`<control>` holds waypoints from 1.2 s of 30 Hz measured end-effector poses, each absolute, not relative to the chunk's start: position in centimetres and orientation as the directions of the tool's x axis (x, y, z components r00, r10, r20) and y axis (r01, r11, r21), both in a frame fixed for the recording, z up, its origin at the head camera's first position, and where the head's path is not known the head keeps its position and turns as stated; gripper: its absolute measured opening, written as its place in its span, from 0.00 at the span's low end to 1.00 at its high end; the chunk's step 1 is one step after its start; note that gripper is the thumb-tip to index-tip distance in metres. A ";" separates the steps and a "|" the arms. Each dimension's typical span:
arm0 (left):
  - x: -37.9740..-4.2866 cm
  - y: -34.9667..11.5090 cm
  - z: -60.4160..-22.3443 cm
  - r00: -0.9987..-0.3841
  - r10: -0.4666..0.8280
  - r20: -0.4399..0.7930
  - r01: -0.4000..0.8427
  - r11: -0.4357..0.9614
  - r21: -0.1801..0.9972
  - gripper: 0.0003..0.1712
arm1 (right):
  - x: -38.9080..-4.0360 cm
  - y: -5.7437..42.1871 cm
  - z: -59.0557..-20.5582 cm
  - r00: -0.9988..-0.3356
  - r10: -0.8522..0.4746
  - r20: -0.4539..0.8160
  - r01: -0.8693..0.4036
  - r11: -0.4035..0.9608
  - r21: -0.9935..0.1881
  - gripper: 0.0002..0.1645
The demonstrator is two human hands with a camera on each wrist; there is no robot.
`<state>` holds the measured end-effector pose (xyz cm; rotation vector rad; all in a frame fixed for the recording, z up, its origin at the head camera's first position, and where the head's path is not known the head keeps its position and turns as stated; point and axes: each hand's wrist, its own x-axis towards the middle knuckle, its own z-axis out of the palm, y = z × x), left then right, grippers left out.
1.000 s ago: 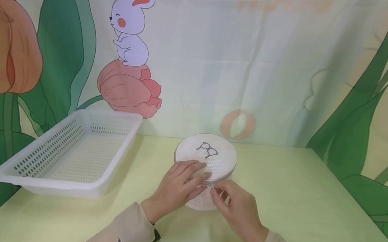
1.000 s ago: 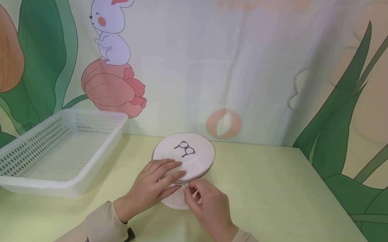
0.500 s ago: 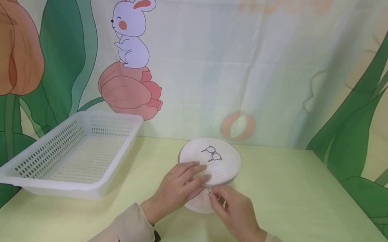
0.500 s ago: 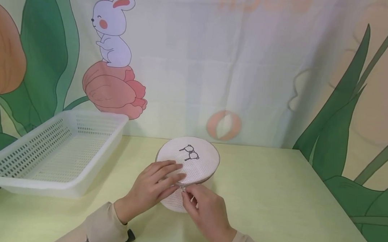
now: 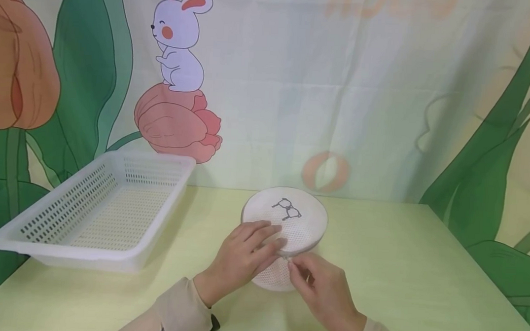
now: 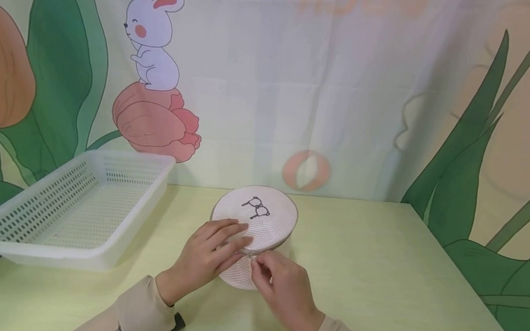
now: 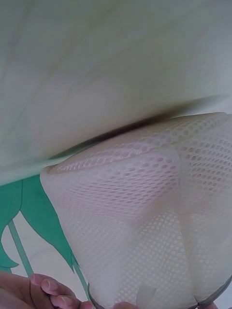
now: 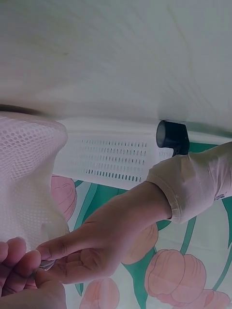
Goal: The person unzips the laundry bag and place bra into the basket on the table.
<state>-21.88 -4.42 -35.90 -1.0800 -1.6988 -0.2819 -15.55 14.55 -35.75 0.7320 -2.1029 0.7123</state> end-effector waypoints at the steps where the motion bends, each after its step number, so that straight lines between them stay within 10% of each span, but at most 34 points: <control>1: -21.9 -4.4 -35.9 -0.037 0.516 0.856 0.765 0.565 -0.308 0.13 | -15.6 14.6 -35.7 -0.529 -0.257 0.809 -0.698 0.674 -0.242 0.08; 36: -22.6 -4.9 -36.0 -0.034 0.541 0.840 0.784 0.536 -0.313 0.10 | -15.7 14.7 -35.8 -0.594 -0.230 0.771 -0.712 0.596 -0.371 0.12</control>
